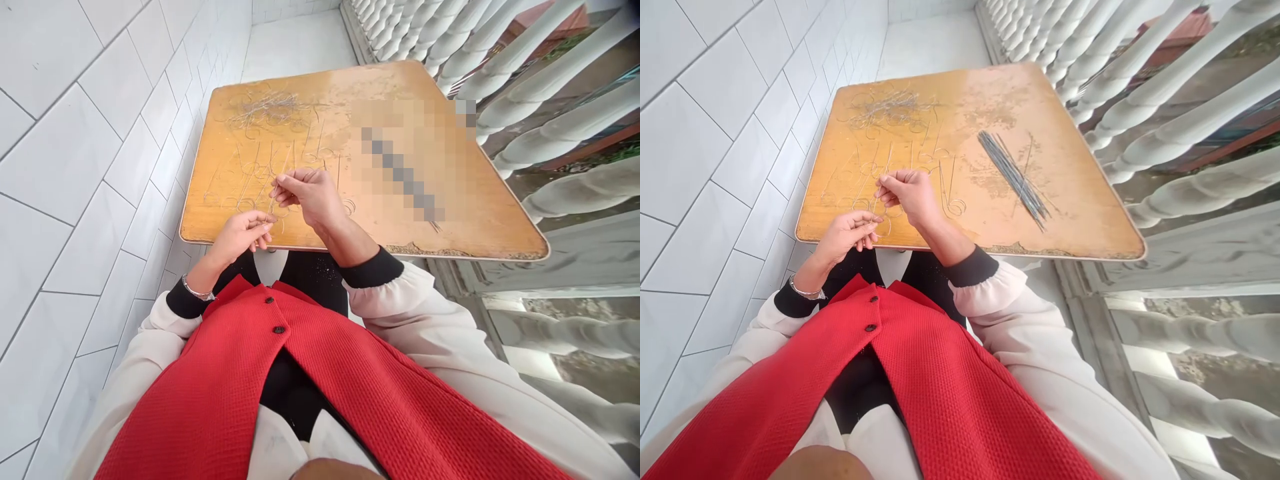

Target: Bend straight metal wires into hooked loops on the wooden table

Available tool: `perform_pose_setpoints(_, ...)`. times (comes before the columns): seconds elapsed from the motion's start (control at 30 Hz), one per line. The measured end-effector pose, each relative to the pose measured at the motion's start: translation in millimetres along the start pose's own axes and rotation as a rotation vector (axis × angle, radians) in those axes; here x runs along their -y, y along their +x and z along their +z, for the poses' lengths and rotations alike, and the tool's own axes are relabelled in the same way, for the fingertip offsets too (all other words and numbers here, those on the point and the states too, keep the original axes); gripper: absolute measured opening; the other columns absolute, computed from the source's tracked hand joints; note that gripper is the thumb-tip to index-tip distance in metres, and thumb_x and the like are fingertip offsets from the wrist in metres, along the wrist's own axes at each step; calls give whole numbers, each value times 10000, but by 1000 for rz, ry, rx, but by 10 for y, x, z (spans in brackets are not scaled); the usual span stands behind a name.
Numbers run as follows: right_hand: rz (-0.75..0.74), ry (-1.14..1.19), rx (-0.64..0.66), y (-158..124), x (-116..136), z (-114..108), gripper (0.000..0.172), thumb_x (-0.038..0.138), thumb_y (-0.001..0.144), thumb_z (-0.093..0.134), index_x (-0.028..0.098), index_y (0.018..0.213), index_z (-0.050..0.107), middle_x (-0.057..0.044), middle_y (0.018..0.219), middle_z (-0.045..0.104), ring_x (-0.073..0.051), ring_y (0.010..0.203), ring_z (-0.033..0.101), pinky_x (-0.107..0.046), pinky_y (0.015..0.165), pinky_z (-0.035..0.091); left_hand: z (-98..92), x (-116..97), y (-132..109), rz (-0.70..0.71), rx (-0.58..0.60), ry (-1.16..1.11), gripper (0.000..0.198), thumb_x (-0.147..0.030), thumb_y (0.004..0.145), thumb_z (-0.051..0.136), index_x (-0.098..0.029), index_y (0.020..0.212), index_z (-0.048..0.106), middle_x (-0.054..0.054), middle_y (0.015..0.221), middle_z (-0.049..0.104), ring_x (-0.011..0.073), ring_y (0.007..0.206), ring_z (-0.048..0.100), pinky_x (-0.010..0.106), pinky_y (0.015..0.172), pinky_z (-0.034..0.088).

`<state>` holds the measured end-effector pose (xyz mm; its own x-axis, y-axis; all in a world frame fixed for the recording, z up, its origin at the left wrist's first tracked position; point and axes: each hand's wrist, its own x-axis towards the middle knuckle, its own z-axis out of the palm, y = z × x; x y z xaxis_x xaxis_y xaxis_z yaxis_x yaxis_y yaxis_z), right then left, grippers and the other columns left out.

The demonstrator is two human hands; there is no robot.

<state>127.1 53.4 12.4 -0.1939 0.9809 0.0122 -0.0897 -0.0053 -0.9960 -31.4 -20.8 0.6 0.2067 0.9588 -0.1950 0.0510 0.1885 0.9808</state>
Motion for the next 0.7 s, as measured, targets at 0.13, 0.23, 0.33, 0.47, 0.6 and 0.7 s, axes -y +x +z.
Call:
perform_pose_setpoints(0.13, 1, -9, -59, -35, 53, 5, 283, 327, 883, 822, 177, 685, 686, -4, 654, 697, -74, 551, 619, -174, 537, 525, 9, 60, 4, 37, 9, -15, 123, -39, 949, 617, -120, 1007, 690, -35, 697, 696, 37, 518, 631, 130, 428, 391)
perform_pose_setpoints(0.23, -9, -29, -91, -26, 65, 8, 281, 298, 900, 800, 180, 679, 673, -4, 650, 688, -78, 546, 615, -184, 534, 515, 9, 100, 24, 60, -27, 38, 131, -69, 956, 602, -124, 1018, 702, -24, 730, 688, 39, 546, 628, 123, 433, 395)
perform_pose_setpoints(0.33, -37, -47, -123, 7, 44, 2, 279, 288, 913, 781, 182, 683, 665, -10, 651, 682, -88, 547, 610, -206, 537, 511, 4, 140, 47, 93, -102, 119, 105, -107, 949, 605, -135, 970, 704, 20, 884, 725, 48, 616, 633, 123, 441, 413)
perform_pose_setpoints(0.47, -100, -75, -156, 44, -3, -7, 292, 315, 928, 761, 187, 692, 648, -16, 660, 671, -101, 569, 624, -226, 552, 516, -10, 194, 80, 143, -176, 223, 26, -178, 916, 672, -163, 914, 693, 20, 952, 698, 62, 644, 598, 144, 457, 419)
perform_pose_setpoints(0.6, -126, -87, -150, 54, -23, -5, 318, 379, 923, 769, 195, 703, 632, -19, 677, 677, -112, 595, 652, -231, 566, 534, -49, 221, 102, 265, -235, 392, 113, -201, 923, 684, -182, 813, 701, -7, 809, 640, 88, 672, 567, 199, 622, 484)
perform_pose_setpoints(0.7, -129, -69, -144, 55, -5, -2, 332, 402, 924, 771, 194, 704, 636, -26, 698, 695, -108, 592, 655, -227, 564, 542, -83, 204, 101, 365, -328, 508, 106, -203, 919, 709, -192, 818, 740, 24, 901, 685, 118, 782, 605, 260, 803, 529)
